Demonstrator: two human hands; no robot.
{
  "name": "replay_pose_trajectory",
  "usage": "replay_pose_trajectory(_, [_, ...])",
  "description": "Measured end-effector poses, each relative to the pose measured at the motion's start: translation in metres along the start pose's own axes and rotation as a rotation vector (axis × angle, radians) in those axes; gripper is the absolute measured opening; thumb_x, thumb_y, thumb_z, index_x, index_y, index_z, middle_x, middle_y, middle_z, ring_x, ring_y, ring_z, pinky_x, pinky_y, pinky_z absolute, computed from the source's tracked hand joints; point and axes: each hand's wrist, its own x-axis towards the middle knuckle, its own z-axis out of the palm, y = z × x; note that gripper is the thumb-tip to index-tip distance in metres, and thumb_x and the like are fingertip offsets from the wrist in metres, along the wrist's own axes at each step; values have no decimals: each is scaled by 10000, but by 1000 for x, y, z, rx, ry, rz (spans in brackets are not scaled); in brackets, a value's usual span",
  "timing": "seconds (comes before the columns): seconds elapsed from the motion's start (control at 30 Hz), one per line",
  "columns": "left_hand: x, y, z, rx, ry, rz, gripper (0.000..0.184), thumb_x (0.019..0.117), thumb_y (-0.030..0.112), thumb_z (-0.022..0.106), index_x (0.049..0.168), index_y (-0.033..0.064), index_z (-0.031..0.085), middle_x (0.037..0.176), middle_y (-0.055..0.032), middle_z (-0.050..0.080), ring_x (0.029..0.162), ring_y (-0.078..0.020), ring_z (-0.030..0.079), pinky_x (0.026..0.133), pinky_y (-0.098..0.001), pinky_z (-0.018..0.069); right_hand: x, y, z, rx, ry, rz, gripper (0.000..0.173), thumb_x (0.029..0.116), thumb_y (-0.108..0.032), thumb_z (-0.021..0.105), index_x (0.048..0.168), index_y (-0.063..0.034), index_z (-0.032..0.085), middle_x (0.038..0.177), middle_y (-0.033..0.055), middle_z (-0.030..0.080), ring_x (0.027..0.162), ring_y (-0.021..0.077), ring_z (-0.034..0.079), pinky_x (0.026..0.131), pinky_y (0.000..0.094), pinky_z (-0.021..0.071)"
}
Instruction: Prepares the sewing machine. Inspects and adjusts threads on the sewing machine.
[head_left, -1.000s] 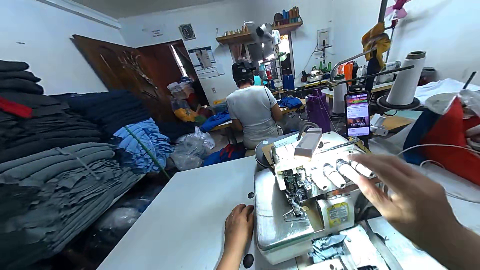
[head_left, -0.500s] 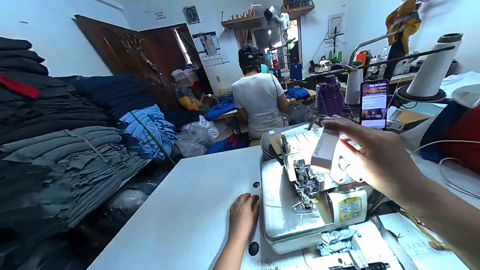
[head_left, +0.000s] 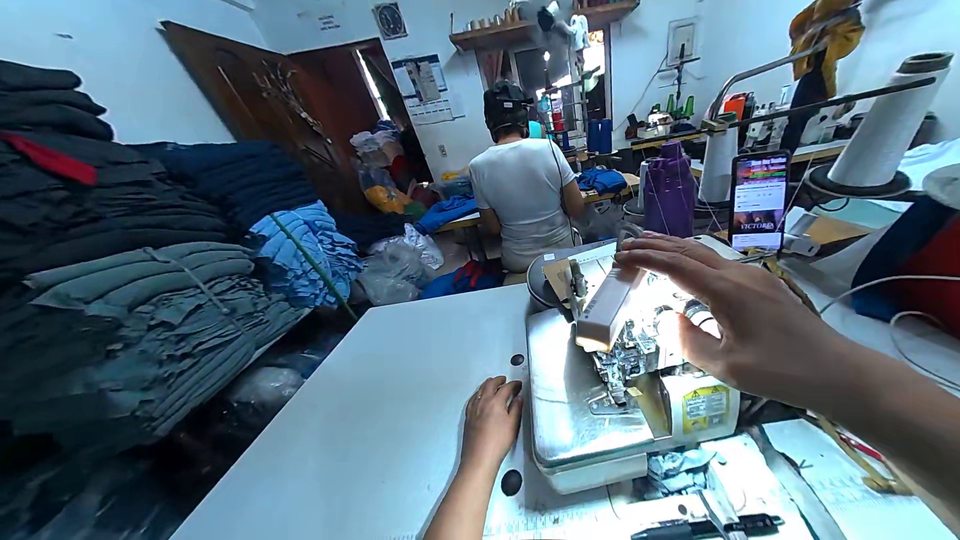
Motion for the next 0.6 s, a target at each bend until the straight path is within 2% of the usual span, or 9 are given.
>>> replay_pose_trajectory(0.1, [1, 0, 0, 8, -10, -14, 325, 1042, 172, 555, 1310, 44, 687, 1462, -183, 564, 1410, -337, 481, 1210, -501, 291, 0, 2, 3, -16, 11, -18, 532, 816, -194, 642, 1340, -98, 651, 1350, 83, 653, 1344, 282, 561, 1093, 538, 453])
replay_pose_trajectory(0.23, [2, 0, -1, 0, -4, -8, 317, 1039, 176, 571, 1298, 39, 693, 1449, -189, 573, 1402, -340, 489, 1206, -504, 299, 2, 7, 6, -19, 90, -40, 433, 859, -82, 637, 1290, -70, 675, 1290, 78, 693, 1288, 244, 603, 1082, 380, 466])
replay_pose_trajectory(0.27, [2, -1, -1, -10, -4, -8, 318, 1039, 183, 574, 1298, 42, 694, 1451, -188, 571, 1404, -340, 485, 1205, -508, 301, 2, 7, 6, -14, 96, -40, 440, 849, -34, 631, 1286, -56, 676, 1289, 92, 694, 1283, 255, 608, 1079, 366, 469])
replay_pose_trajectory(0.4, [2, -3, -1, -31, 1, -6, 318, 1037, 194, 579, 1293, 47, 697, 1451, -190, 570, 1405, -345, 482, 1198, -520, 311, 2, 9, 7, -18, 101, -52, 452, 840, 25, 613, 1283, -42, 677, 1299, 115, 693, 1291, 295, 613, 1092, 415, 473])
replay_pose_trajectory(0.47, [3, -3, 0, -32, 5, -9, 310, 1035, 196, 587, 1285, 52, 703, 1449, -182, 573, 1405, -342, 481, 1197, -520, 309, -1, 10, 8, -14, 101, -68, 474, 845, -37, 622, 1318, -49, 657, 1346, 126, 666, 1317, 300, 591, 1094, 427, 467])
replay_pose_trajectory(0.53, [3, -2, 1, -36, -1, -16, 311, 1034, 200, 591, 1284, 52, 703, 1449, -178, 574, 1405, -337, 481, 1198, -517, 306, -7, 10, 4, -17, 71, -57, 560, 864, -164, 652, 1413, -75, 594, 1466, 153, 569, 1372, 314, 528, 1102, 438, 457])
replay_pose_trajectory(0.6, [4, -1, 1, -33, -4, -20, 311, 1035, 211, 592, 1281, 58, 705, 1447, -169, 576, 1402, -327, 484, 1199, -511, 306, -20, 8, -4, -34, 96, -27, 557, 916, -213, 622, 1453, -78, 560, 1528, 165, 502, 1384, 286, 508, 1088, 415, 461])
